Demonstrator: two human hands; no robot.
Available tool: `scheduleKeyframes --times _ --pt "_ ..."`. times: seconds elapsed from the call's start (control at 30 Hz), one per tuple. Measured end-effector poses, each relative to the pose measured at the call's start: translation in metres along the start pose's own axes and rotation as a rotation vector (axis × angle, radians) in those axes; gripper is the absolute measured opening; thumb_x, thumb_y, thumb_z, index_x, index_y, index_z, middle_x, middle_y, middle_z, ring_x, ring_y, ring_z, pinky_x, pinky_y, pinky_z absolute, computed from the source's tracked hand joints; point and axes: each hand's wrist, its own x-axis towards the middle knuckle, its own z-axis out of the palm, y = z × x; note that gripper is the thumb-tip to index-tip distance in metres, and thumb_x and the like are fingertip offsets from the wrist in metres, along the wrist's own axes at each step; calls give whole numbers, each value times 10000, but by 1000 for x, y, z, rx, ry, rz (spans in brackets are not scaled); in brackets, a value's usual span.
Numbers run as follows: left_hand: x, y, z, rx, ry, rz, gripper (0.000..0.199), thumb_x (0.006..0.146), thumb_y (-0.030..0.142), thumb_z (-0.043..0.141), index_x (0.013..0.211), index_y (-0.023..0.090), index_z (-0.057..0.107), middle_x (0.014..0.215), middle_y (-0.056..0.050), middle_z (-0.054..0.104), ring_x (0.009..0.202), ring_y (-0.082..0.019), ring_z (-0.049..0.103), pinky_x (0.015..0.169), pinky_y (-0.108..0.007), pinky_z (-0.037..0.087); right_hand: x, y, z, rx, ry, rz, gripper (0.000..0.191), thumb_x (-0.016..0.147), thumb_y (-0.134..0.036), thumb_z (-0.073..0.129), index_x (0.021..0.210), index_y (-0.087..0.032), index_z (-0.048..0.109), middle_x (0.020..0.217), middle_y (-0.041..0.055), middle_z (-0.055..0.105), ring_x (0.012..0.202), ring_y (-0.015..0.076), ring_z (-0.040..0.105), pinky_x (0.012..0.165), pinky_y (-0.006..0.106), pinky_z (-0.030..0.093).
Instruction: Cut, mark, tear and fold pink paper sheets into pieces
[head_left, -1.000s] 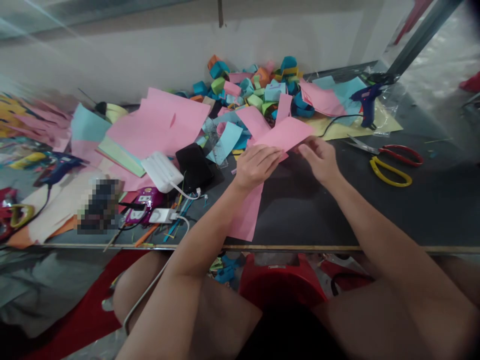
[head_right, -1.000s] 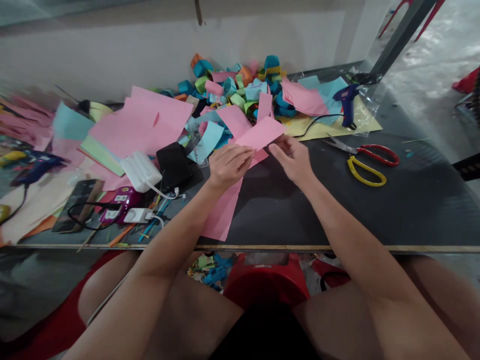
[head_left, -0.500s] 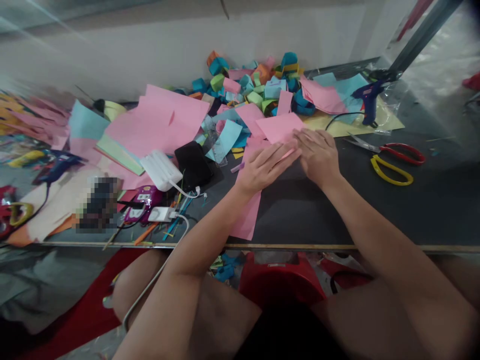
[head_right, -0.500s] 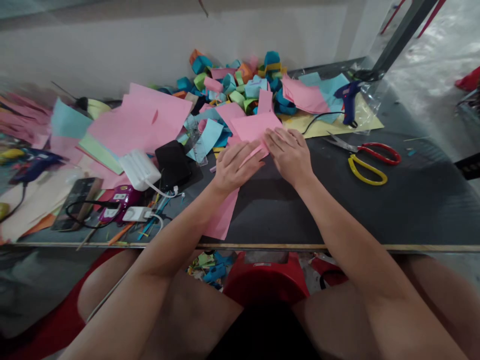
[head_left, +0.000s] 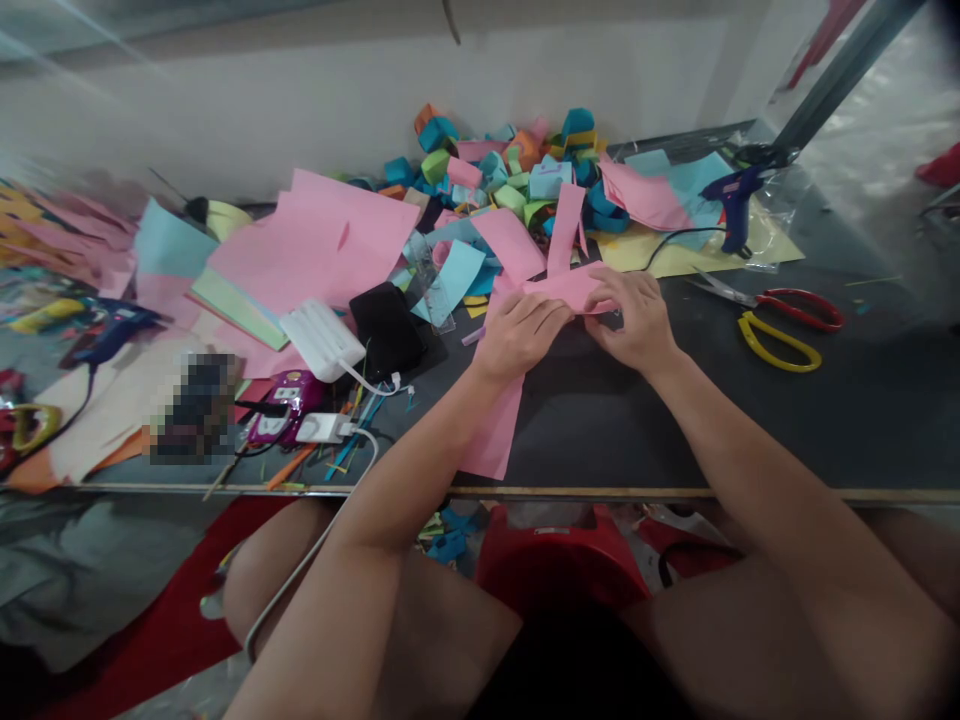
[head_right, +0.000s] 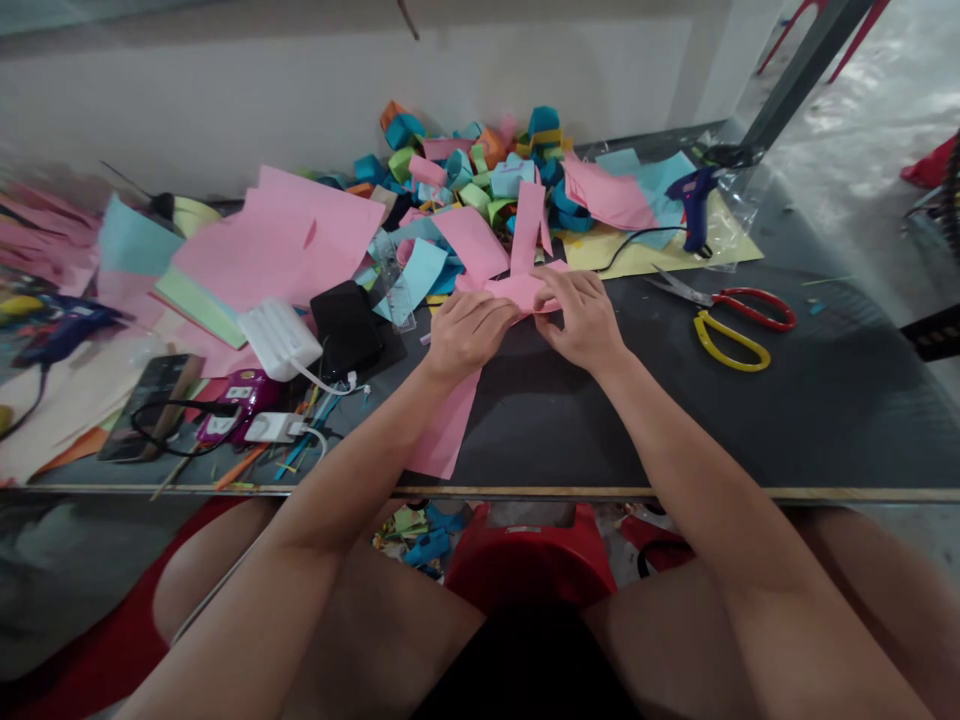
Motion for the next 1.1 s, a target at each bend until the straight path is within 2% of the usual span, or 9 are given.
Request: scheduleKeyframes --times 0.1,0.23,0.37,0.53,0.63,0.77,0.93,1.1 --pt "0 0 2 95 17 47 261 1109 336 545 1108 206 772 1066 -48 847 1023 -210 786 839 -342 584 1 -4 0 13 -10 1 313 983 -395 596 1269 -274 632 1025 55 805 1063 290 739 1071 504 494" --pt "-3 -2 8 150 36 125 315 1128 231 475 1095 202 787 1042 -36 848 1023 -185 780 855 -317 571 1 -7 1 7 18 -32 260 909 -301 619 1168 -276 623 1003 42 800 1029 290 733 1023 503 510" --pt "-5 -6 10 49 -36 72 307 1128 217 467 1119 185 772 987 -45 836 1005 -185 759 821 -328 527 0 -7 1 -30 62 -15 246 837 -285 648 1076 -264 597 958 50 765 1001 300 712 1000 514 516" --pt "-9 -7 11 -63 -109 24 315 1128 217 445 1211 199 749 1060 -69 818 1094 -199 734 873 -353 532 0 -6 1 -55 63 -25 200 790 -205 622 957 -271 535 883 17 704 902 263 687 966 487 516" --pt "-11 -8 13 -79 -87 41 301 1121 205 460 1200 203 751 1082 -71 813 1131 -204 726 902 -363 541 1 -5 1 -57 84 -88 206 783 -172 613 922 -272 498 869 6 687 884 246 676 952 464 509" --pt "-11 -9 12 -36 -16 95 274 1120 199 477 1173 197 745 1059 -55 818 1090 -190 738 859 -345 554 2 -2 1 -70 92 -144 219 789 -159 608 905 -275 463 860 -6 675 875 232 666 942 443 504" --pt "-7 -10 7 0 -25 83 263 1129 228 482 1139 203 744 989 -44 816 1062 -173 743 863 -309 550 4 3 -3 -109 40 -98 194 789 -181 598 885 -277 460 848 -5 659 875 236 665 979 466 506" --pt "-5 -12 4 -48 -18 24 249 1115 278 524 1075 228 765 948 -42 815 1019 -177 741 879 -304 541 6 7 -12 -107 6 10 185 762 -178 595 861 -285 481 845 4 649 882 257 673 1048 539 495"
